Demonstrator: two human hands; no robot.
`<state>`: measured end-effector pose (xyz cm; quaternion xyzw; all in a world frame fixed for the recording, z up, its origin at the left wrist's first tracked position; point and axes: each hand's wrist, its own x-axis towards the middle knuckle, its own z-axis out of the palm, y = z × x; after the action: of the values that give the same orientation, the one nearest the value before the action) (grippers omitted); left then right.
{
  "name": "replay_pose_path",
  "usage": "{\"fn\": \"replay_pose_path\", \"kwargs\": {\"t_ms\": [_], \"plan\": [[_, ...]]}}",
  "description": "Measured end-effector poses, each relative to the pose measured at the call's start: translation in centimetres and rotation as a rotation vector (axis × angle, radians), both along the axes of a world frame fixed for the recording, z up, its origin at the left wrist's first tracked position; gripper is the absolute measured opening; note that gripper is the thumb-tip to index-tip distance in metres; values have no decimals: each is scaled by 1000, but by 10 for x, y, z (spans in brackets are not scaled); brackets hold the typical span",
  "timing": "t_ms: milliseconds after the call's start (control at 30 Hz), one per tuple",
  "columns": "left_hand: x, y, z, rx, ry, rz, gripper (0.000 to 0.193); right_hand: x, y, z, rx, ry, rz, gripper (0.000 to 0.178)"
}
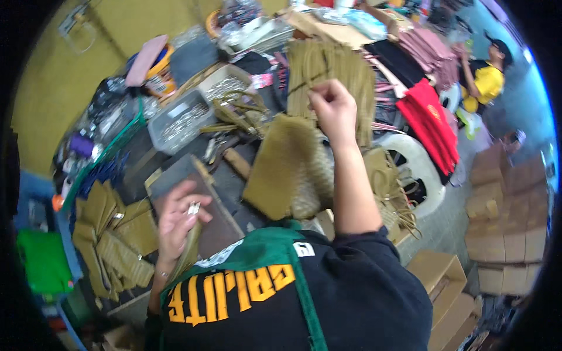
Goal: The person attaches straps to woven pouches by looping the woven straps, inserting metal fasteners into them by hand, and securing the straps to the pouches.
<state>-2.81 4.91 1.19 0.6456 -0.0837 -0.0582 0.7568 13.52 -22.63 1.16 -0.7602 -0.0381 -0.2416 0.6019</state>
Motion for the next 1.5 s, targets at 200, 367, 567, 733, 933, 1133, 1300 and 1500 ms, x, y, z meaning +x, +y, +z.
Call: {"fn": "replay_pose_path", "kwargs": {"t_ms": [200,367,567,733,933,1133,1300,1500], "plan": [[12,-5,-4,43,-17,103,34,-87,91,8,-528,-606,615,18],[10,-4,-2,-255,89,327,33,-94,99,-12,-523,-667,675,18],[9,-2,-1,-264,149,382,38,-93,92,-23,-386,-494,645,16],[10,-3,-4,-270,84,377,38,-94,83,-28,-419,-508,583,17],[10,-6,-3,-252,63,366,38,-97,79,-30,-408,-433,578,17],[9,-3,-2,-152,122,306,41,-101,76,-18,-275,315,849,17],[11,16,-1,432,112,39,45,-92,66,-22,373,877,1095,9],[2,13,10,283,-155,44,15,-87,87,-23,768,848,1029,17]]}}
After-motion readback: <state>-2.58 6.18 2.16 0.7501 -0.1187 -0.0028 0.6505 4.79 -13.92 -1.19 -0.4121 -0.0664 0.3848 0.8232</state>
